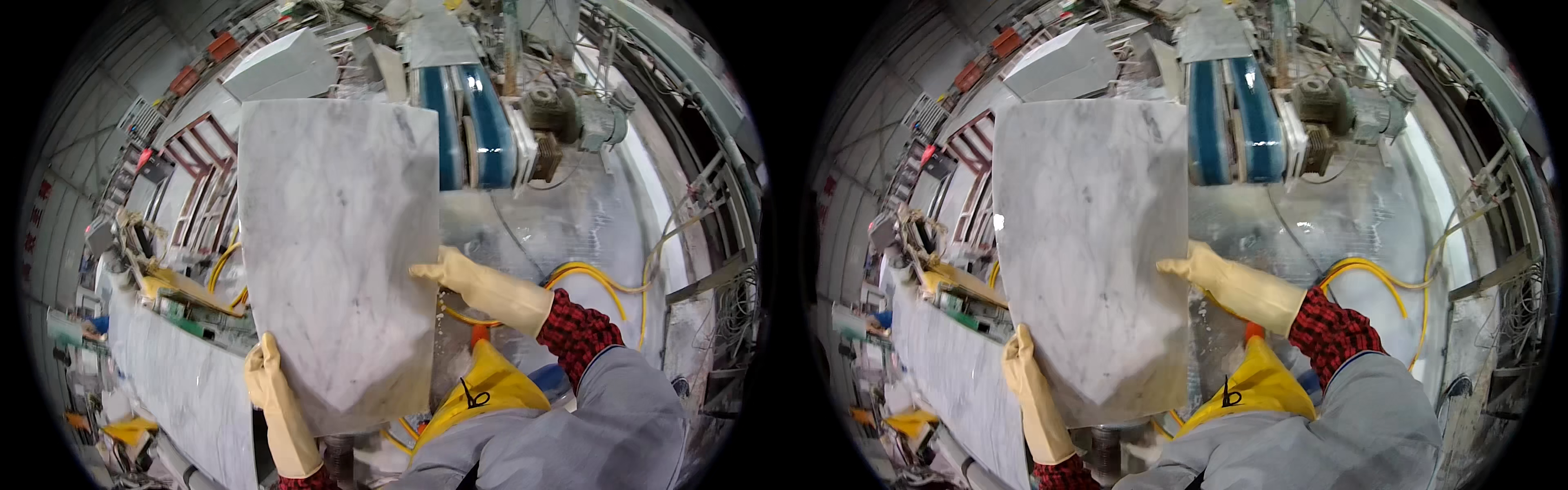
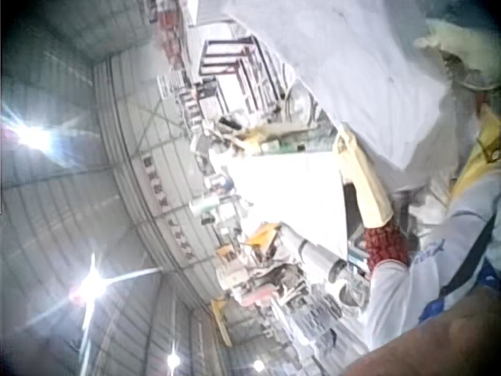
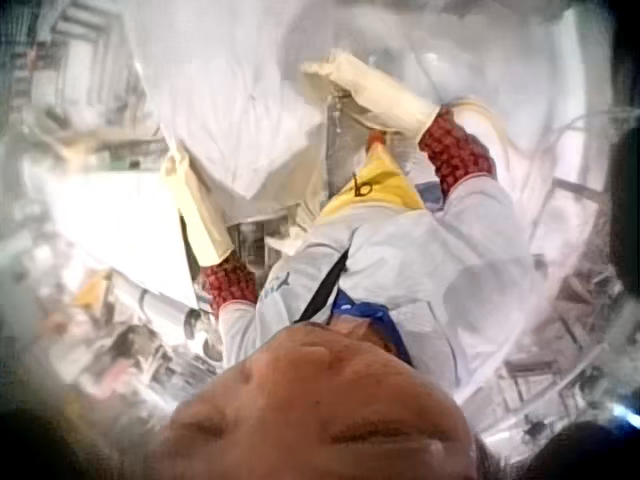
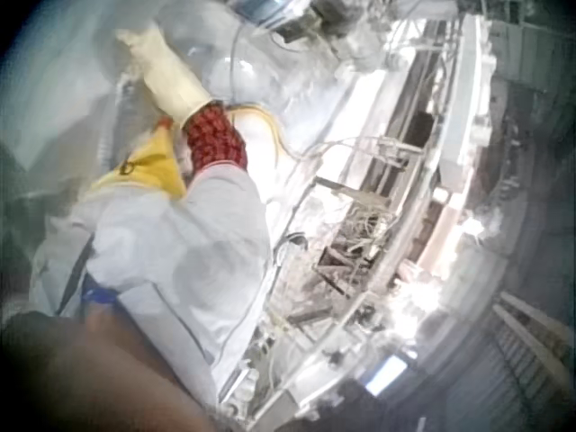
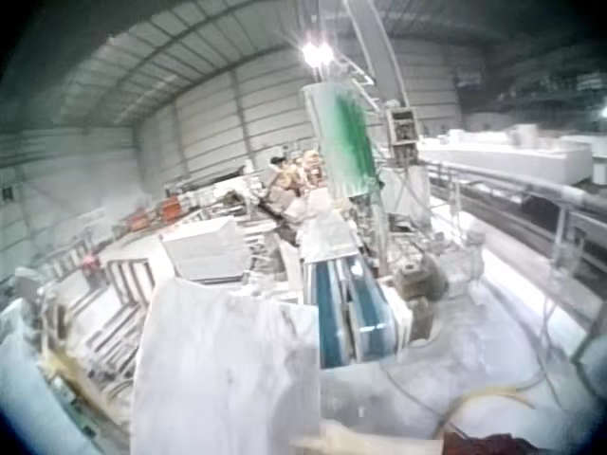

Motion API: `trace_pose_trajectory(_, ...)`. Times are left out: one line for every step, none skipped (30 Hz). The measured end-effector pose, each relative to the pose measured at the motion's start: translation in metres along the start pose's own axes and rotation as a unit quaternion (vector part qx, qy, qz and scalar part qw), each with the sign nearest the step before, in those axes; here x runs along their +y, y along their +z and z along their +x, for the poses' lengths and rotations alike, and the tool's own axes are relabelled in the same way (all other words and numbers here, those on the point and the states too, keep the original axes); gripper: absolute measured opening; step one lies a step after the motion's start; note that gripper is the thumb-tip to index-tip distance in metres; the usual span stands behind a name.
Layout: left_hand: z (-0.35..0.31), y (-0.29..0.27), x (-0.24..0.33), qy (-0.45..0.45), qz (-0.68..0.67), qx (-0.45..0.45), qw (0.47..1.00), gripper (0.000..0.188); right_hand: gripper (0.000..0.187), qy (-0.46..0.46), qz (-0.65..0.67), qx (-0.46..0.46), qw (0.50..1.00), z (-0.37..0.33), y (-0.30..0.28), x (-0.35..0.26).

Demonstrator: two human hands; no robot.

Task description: The person guides a large marble slab through a conveyor-fed polishing machine, then manually rubs the surface with a green cylindrical tool. The person repeats this sequence on multiple slabs, handling each one at a time.

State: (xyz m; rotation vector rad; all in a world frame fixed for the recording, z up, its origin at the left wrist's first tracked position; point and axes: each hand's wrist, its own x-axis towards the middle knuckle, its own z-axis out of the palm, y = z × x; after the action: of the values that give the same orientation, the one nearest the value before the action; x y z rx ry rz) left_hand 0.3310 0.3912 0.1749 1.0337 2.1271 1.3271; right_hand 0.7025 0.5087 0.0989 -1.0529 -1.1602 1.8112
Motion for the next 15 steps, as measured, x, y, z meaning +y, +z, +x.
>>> trace_pose_trajectory(0.01, 0.035, 0.005, -0.02, -0.038, -0.016, 0.999, 0.056, 0.06, 0.011, -0.007, 0.024, 1.0, 0.003, -0.025, -0.026)
trace_pose_trajectory(0.023, 0.068, -0.01, -0.021, -0.071, -0.017, 0.997, 0.053, 0.058, 0.022, -0.013, 0.038, 0.999, 0.01, -0.046, -0.05)
trace_pose_trajectory(0.025, 0.102, 0.005, -0.026, -0.099, -0.074, 0.992, 0.051, 0.052, 0.025, -0.017, 0.062, 0.998, 0.016, -0.069, -0.068)
trace_pose_trajectory(0.022, 0.134, 0.019, -0.055, -0.131, -0.083, 0.986, 0.048, 0.047, 0.03, -0.02, 0.084, 0.996, 0.018, -0.09, -0.084)
trace_pose_trajectory(0.018, 0.163, 0.027, -0.085, -0.162, -0.091, 0.979, 0.045, 0.041, 0.035, -0.022, 0.105, 0.994, 0.023, -0.11, -0.095)
trace_pose_trajectory(0.016, 0.193, 0.026, -0.081, -0.202, -0.112, 0.97, 0.047, 0.042, 0.062, 0.005, 0.133, 0.989, 0.031, -0.135, -0.098)
trace_pose_trajectory(0.012, 0.218, 0.032, -0.078, -0.243, -0.13, 0.958, 0.05, 0.04, 0.062, -0.011, 0.155, 0.986, 0.034, -0.149, -0.104)
trace_pose_trajectory(0.005, 0.237, 0.04, -0.128, -0.247, -0.139, 0.95, 0.05, 0.039, 0.064, -0.026, 0.176, 0.982, 0.036, -0.16, -0.108)
trace_pose_trajectory(0.004, 0.255, 0.039, -0.163, -0.213, -0.132, 0.954, 0.05, 0.037, 0.063, -0.04, 0.195, 0.978, 0.038, -0.172, -0.115)
trace_pose_trajectory(0.001, 0.269, 0.038, -0.18, -0.178, -0.134, 0.958, 0.053, 0.036, 0.016, -0.075, 0.187, 0.979, 0.033, -0.181, -0.108)
trace_pose_trajectory(0.0, 0.281, 0.035, -0.198, -0.143, -0.136, 0.96, 0.056, 0.035, -0.033, -0.11, 0.181, 0.977, 0.027, -0.19, -0.101)
trace_pose_trajectory(0.004, 0.29, 0.026, -0.188, -0.097, -0.177, 0.961, 0.059, 0.035, -0.036, -0.109, 0.196, 0.974, 0.02, -0.192, -0.096)
trace_pose_trajectory(0.008, 0.301, 0.016, -0.175, -0.05, -0.221, 0.958, 0.062, 0.035, -0.024, -0.114, 0.207, 0.971, 0.024, -0.215, -0.076)
trace_pose_trajectory(0.013, 0.308, 0.01, -0.165, -0.004, -0.257, 0.952, 0.065, 0.036, -0.011, -0.119, 0.21, 0.97, 0.033, -0.236, -0.055)
trace_pose_trajectory(0.004, 0.317, 0.032, -0.2, 0.039, -0.233, 0.951, 0.07, 0.036, 0.004, -0.124, 0.215, 0.969, 0.041, -0.258, -0.033)
